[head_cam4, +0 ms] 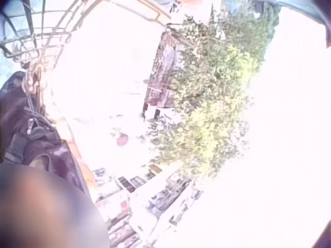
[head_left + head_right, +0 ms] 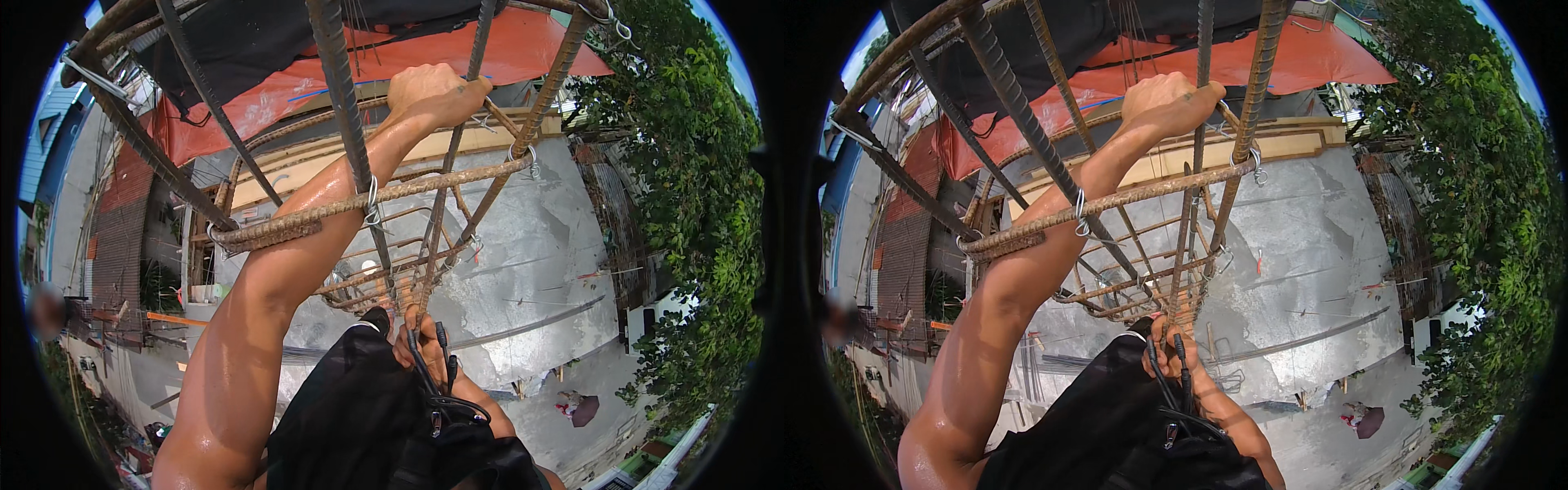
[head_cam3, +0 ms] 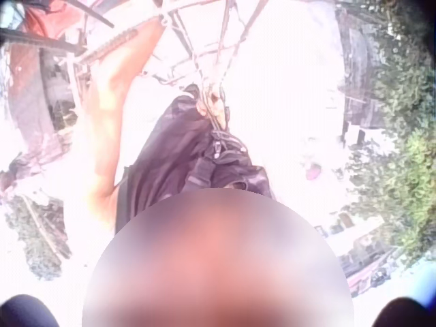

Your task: The person is assembling a cylindrical rebar cage by hand. They bend and twist individual rebar rods to form circular hoops and attach them to vertical rebar bars, working from a suspended position on the structure.

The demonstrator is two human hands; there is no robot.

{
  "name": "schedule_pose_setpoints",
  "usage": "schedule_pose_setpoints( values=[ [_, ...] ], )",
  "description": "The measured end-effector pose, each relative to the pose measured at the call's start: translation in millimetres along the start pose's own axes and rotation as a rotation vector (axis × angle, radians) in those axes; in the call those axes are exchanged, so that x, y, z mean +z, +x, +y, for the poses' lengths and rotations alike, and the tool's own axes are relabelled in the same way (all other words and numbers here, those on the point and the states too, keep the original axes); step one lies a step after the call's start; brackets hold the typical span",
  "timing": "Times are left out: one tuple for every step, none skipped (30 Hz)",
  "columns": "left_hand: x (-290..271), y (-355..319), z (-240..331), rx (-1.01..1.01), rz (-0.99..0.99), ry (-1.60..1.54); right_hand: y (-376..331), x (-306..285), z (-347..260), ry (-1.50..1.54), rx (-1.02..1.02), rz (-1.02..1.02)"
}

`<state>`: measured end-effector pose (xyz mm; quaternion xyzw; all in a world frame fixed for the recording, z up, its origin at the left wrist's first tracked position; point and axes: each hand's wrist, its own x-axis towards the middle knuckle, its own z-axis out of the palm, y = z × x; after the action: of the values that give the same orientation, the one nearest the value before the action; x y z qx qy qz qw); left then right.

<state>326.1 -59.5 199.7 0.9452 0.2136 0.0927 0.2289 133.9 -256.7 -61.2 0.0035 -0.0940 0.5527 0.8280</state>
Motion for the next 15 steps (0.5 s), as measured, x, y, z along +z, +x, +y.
schedule_pose_setpoints(
  values=[
    [0, 0, -1, -0.005, -0.016, -0.005, 2, 2, -4, 0.053, 0.01, -0.03],
    [-1, 1, -2, -0.01, -0.035, -0.013, 6, 3, -9, 0.147, -0.011, -0.078],
    [-1, 1, -2, -0.012, -0.053, -0.021, 10, 5, -15, 0.202, 0.023, -0.117],
    [-1, 1, -3, -0.011, -0.036, -0.007, 13, 8, -19, 0.181, 0.04, -0.156],
    [0, 2, -4, -0.007, -0.021, 0.006, 15, 12, -21, 0.214, 0.028, -0.179],
    [0, 2, -5, -0.002, -0.006, 0.018, 16, 15, -22, 0.208, 0.037, -0.164],
    [1, 2, -5, 0.002, -0.006, 0.0, 17, 19, -24, 0.202, 0.04, -0.199],
    [1, 2, -6, 0.003, -0.007, -0.017, 17, 22, -25, 0.221, 0.029, -0.208],
    [1, 2, -7, 0.005, -0.008, -0.032, 17, 25, -25, 0.214, 0.037, -0.202],
    [2, 2, -7, 0.004, -0.011, -0.035, 17, 27, -24, 0.223, 0.037, -0.211],
    [2, 3, -8, 0.003, -0.015, -0.037, 17, 28, -24, 0.214, 0.038, -0.194],
    [2, 3, -8, 0.003, -0.017, -0.04, 17, 30, -23, 0.218, 0.032, -0.193],
    [3, 3, -8, 0.009, -0.016, -0.039, 18, 30, -24, 0.222, 0.027, -0.193],
    [3, 3, -8, 0.014, -0.014, -0.037, 19, 30, -24, 0.232, 0.021, -0.204],
    [3, 3, -8, 0.015, -0.006, -0.037, 19, 31, -24, 0.242, 0.014, -0.215]
  ],
)
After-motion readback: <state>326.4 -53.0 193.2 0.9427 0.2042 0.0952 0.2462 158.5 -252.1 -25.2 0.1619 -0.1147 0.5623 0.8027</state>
